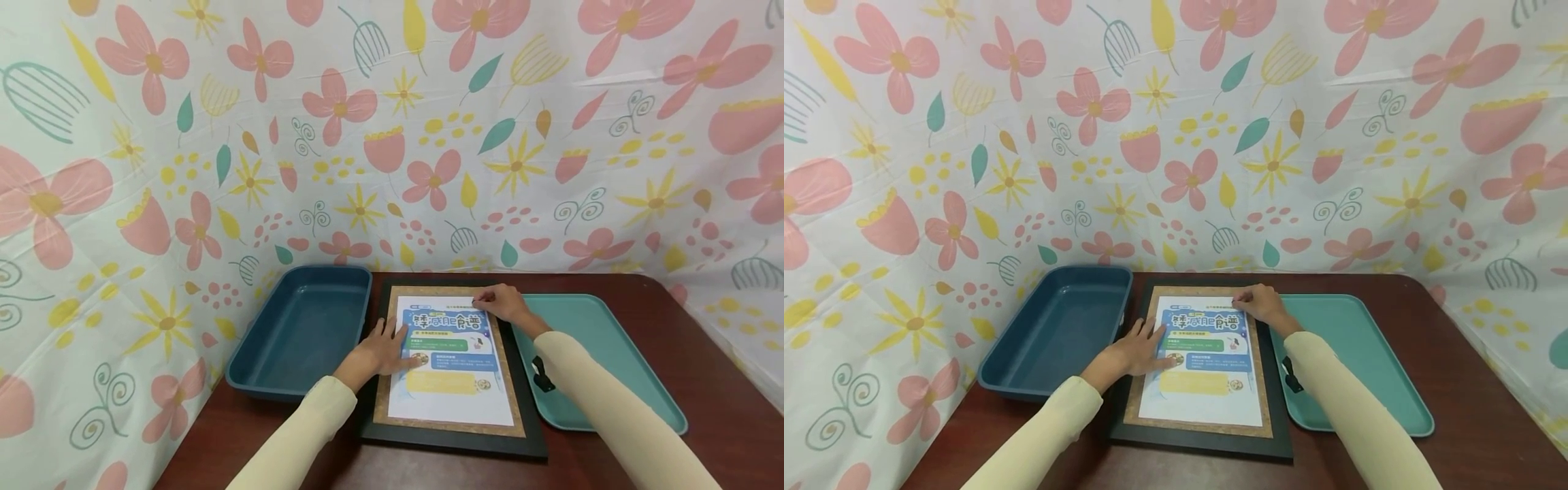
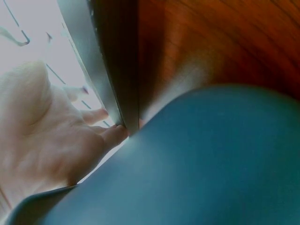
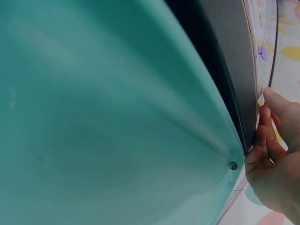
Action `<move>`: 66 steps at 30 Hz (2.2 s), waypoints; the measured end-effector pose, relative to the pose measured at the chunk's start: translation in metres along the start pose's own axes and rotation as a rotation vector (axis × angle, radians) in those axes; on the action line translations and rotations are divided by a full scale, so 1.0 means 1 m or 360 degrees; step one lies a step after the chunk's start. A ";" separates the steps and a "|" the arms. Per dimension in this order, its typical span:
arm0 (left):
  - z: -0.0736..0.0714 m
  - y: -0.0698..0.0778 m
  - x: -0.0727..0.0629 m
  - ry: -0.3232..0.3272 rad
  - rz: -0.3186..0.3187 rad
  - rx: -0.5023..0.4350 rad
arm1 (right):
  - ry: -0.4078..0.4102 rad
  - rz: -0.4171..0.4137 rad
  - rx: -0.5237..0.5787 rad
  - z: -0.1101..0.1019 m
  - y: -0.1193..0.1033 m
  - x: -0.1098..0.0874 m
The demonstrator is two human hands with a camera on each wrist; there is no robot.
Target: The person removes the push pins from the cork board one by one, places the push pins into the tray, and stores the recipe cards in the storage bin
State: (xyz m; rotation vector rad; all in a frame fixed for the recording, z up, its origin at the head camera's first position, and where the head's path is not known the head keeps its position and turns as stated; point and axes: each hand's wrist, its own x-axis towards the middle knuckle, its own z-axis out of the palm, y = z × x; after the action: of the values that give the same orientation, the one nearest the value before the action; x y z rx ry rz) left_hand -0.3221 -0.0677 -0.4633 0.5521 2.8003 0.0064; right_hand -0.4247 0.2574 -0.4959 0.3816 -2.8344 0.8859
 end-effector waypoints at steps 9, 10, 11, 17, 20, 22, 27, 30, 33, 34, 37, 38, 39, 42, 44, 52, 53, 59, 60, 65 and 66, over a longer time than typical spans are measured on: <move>-0.002 0.004 0.003 -0.0009 0.0018 -0.0010 | 0.0057 -0.0064 0.0039 -0.009 0.005 -0.004; -0.002 0.004 0.003 -0.0009 0.0016 -0.0009 | 0.0055 -0.0064 0.0038 -0.010 0.006 -0.005; -0.002 0.005 0.003 -0.0010 0.0013 -0.0004 | 0.0049 -0.0068 0.0042 -0.011 0.005 -0.006; -0.001 0.005 0.001 -0.0005 0.0006 -0.0001 | 0.0053 -0.0114 0.0041 -0.014 0.005 -0.009; 0.000 0.005 -0.001 0.0001 0.0004 0.0003 | 0.0065 -0.0141 0.0013 -0.016 0.006 -0.009; 0.000 0.005 -0.001 0.0006 0.0002 0.0007 | 0.0074 -0.0146 0.0005 -0.017 0.008 -0.010; 0.001 0.004 -0.003 0.0018 0.0004 0.0002 | 0.0085 -0.0132 0.0011 -0.021 0.014 -0.014; 0.001 0.003 -0.002 0.0003 0.0006 0.0009 | 0.0076 -0.0119 0.0016 -0.025 0.017 -0.017; 0.002 0.001 -0.001 -0.0007 0.0004 0.0024 | 0.0076 -0.0105 0.0008 -0.028 0.020 -0.019; 0.002 0.001 0.000 -0.0021 0.0000 0.0027 | 0.0075 -0.0102 0.0007 -0.029 0.022 -0.020; 0.001 0.001 -0.001 -0.0018 0.0000 0.0023 | 0.0079 -0.0100 -0.0009 -0.032 0.026 -0.021; 0.000 0.001 -0.001 -0.0016 0.0001 0.0020 | 0.0079 -0.0102 -0.0010 -0.033 0.027 -0.022; -0.002 0.002 -0.003 -0.0019 0.0003 0.0017 | 0.0079 -0.0105 -0.0009 -0.034 0.029 -0.023; -0.002 0.002 -0.004 0.0000 0.0008 0.0006 | 0.0086 -0.0108 -0.0008 -0.037 0.030 -0.026; -0.002 0.002 -0.003 0.0004 0.0008 0.0005 | 0.0088 -0.0108 -0.0003 -0.040 0.031 -0.028; -0.002 0.002 -0.003 -0.0004 0.0014 0.0021 | 0.0079 -0.0083 -0.0018 -0.047 0.039 -0.034; -0.002 0.002 -0.003 -0.0005 0.0013 0.0019 | 0.0074 -0.0083 -0.0021 -0.048 0.040 -0.035; -0.002 0.001 -0.003 0.0001 0.0011 0.0011 | 0.0053 -0.0125 -0.0068 -0.050 0.043 -0.040; -0.002 0.001 -0.003 0.0002 0.0012 0.0010 | 0.0049 -0.0134 -0.0075 -0.051 0.043 -0.040; -0.002 -0.001 -0.004 -0.0002 0.0017 0.0001 | 0.0028 -0.0138 -0.0079 -0.052 0.042 -0.043; -0.003 -0.001 -0.005 -0.0002 0.0019 0.0000 | 0.0026 -0.0135 -0.0073 -0.053 0.042 -0.043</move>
State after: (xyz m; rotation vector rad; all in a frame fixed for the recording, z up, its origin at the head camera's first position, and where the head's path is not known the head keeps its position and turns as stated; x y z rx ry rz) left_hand -0.3190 -0.0698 -0.4596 0.5683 2.7957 0.0080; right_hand -0.3924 0.3297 -0.4849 0.4825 -2.7951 0.8026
